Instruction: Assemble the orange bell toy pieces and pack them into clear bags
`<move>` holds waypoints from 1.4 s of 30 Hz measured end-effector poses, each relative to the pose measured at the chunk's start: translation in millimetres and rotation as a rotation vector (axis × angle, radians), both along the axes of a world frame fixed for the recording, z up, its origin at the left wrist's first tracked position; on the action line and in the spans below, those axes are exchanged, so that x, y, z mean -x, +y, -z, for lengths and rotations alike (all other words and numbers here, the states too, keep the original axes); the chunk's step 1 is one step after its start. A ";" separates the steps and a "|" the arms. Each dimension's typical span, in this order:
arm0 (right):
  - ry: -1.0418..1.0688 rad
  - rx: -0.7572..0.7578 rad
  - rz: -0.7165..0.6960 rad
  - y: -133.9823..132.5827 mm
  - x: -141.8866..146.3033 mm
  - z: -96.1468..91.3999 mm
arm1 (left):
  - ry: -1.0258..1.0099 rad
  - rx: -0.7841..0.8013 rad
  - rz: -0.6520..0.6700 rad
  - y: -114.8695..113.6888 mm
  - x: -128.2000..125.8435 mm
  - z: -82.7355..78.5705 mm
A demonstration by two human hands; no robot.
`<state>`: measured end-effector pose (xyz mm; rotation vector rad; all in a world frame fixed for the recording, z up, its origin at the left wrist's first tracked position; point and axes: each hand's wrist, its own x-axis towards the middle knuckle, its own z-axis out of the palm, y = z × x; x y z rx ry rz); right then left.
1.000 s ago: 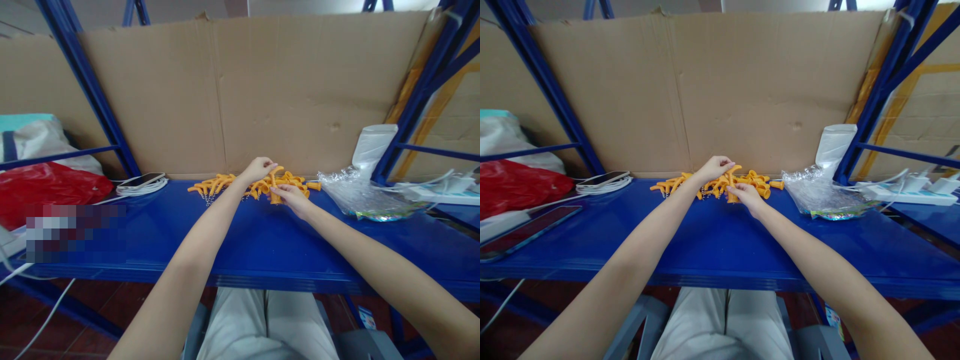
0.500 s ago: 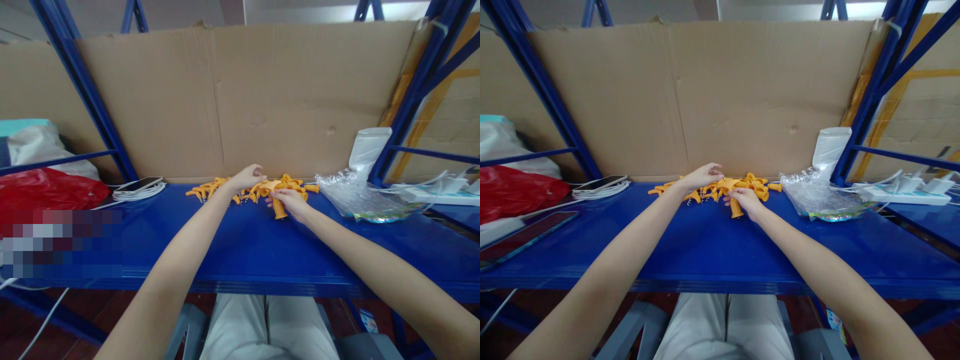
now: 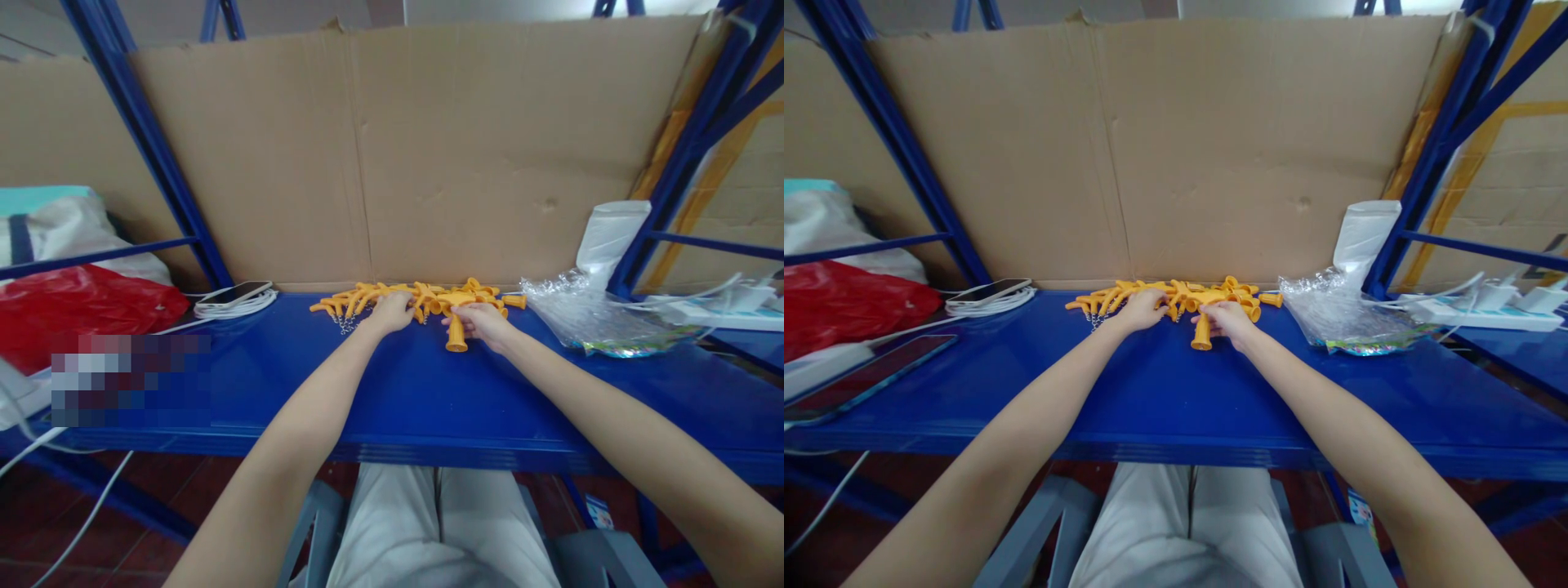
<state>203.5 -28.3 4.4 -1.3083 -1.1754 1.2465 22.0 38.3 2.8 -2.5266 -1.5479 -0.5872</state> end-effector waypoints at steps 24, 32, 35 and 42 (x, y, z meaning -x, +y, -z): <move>-0.613 0.043 -0.067 -1.0 0.1 9.4 | 0.059 -0.022 0.088 -3.8 -5.7 -0.8; -0.757 -0.008 -0.066 -5.5 2.8 5.1 | 0.032 -0.005 0.106 -0.3 -3.9 1.5; -0.882 -0.106 -0.023 -3.9 -1.5 -0.2 | 0.036 -0.006 0.116 1.2 -2.9 2.7; -1.089 -0.418 0.349 9.2 -29.8 -14.5 | 0.050 -0.007 0.047 -4.1 -3.3 -1.4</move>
